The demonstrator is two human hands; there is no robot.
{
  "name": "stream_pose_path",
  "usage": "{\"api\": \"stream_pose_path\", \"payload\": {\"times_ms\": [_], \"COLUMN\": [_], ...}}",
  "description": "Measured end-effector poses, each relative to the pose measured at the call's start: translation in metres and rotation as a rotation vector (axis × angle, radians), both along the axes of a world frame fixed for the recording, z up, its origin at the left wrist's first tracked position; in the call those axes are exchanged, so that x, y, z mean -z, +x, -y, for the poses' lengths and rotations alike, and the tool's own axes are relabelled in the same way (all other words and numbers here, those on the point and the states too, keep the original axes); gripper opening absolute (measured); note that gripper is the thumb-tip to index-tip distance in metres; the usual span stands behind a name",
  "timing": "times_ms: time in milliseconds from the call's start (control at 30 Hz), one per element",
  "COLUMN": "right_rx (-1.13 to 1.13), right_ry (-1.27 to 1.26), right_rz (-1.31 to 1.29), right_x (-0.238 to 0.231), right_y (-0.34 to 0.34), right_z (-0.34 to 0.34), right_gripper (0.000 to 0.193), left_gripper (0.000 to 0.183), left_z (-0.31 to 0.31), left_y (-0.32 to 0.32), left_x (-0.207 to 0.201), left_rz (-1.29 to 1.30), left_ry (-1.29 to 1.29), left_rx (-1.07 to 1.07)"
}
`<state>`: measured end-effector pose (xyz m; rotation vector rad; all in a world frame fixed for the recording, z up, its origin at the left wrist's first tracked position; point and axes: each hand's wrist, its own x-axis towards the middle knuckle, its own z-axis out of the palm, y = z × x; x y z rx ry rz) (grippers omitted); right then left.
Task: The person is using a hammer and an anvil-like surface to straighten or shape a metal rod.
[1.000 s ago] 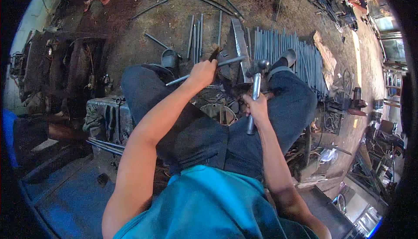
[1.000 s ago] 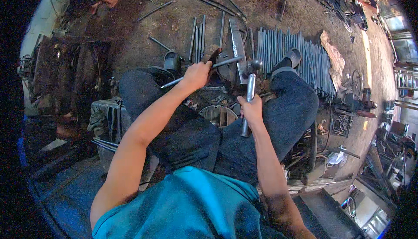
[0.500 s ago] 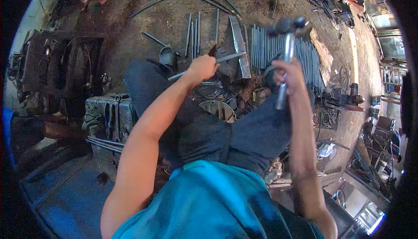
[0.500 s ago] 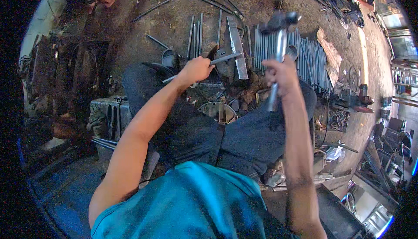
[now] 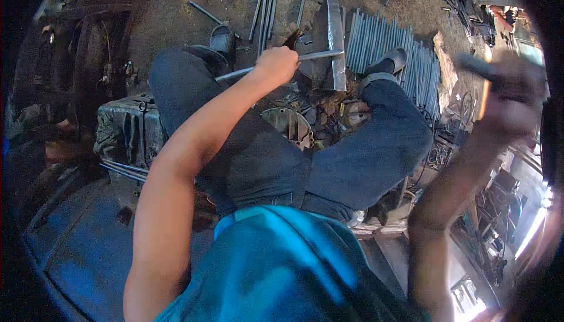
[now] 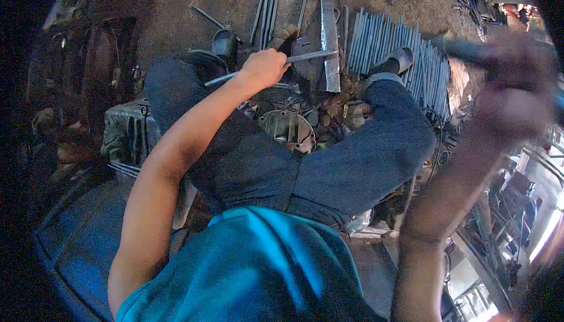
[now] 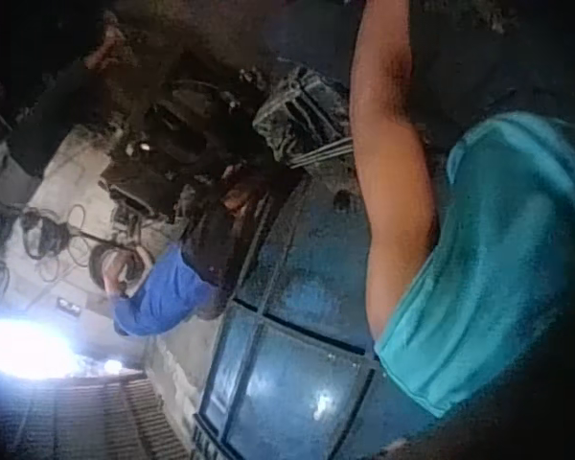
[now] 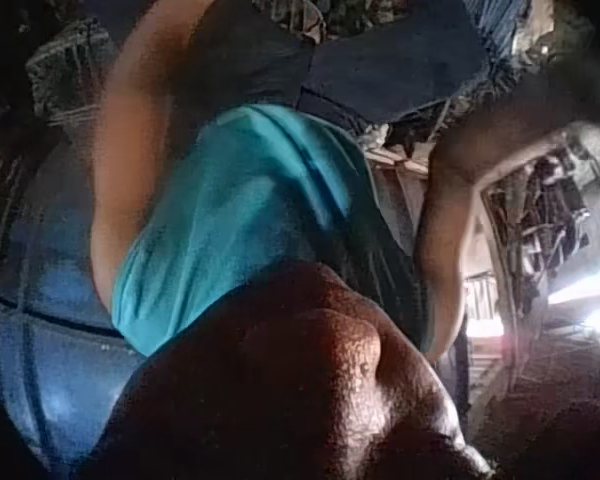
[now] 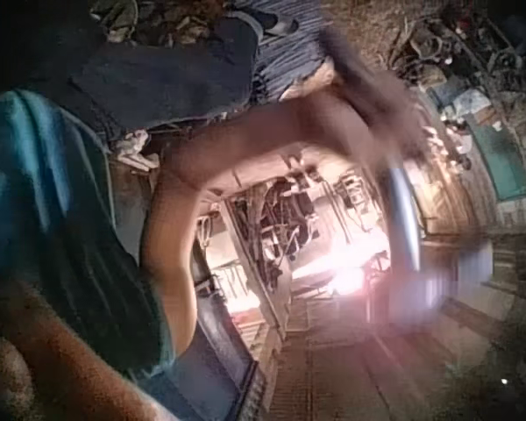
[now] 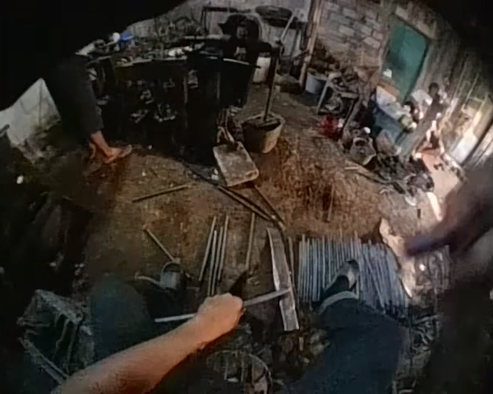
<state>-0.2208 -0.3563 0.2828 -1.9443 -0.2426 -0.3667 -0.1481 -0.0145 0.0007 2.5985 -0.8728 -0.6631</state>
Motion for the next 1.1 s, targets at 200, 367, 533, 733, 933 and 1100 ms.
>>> {"api": "stream_pose_path", "payload": {"times_ms": [200,367,533,733,933,1100], "right_rx": [0.471,0.519,0.539,0.456,0.544,0.567], "right_ry": [0.814,0.559,0.550,0.621,0.833,0.701], "right_rz": [-1.039,-0.787,-0.744,-1.076,-0.990,-1.123], "right_x": [0.212,0.122,0.122,0.251,0.265,0.281], "right_y": [-0.017,-0.036,-0.054,-0.112,-0.126,-0.133], "right_z": [-0.094,-0.090,-0.104,-0.130,-0.127,-0.135], "right_gripper": [0.017,0.020,0.025,0.021,0.025,0.025], "left_gripper": [0.032,0.036,0.039,0.044,0.044,0.043], "left_z": [0.005,0.007,0.009,0.008,0.018,0.013], "left_y": [0.004,-0.006,0.000,0.001,-0.001,0.002], "left_x": [0.018,0.006,0.002,0.000,-0.014,0.004], "left_rz": [-0.064,-0.018,-0.061,-0.044,-0.131,-0.094], "left_ry": [-0.004,-0.088,-0.048,0.020,0.041,-0.047], "left_rx": [0.043,0.007,0.034,-0.039,-0.046,-0.018]}}
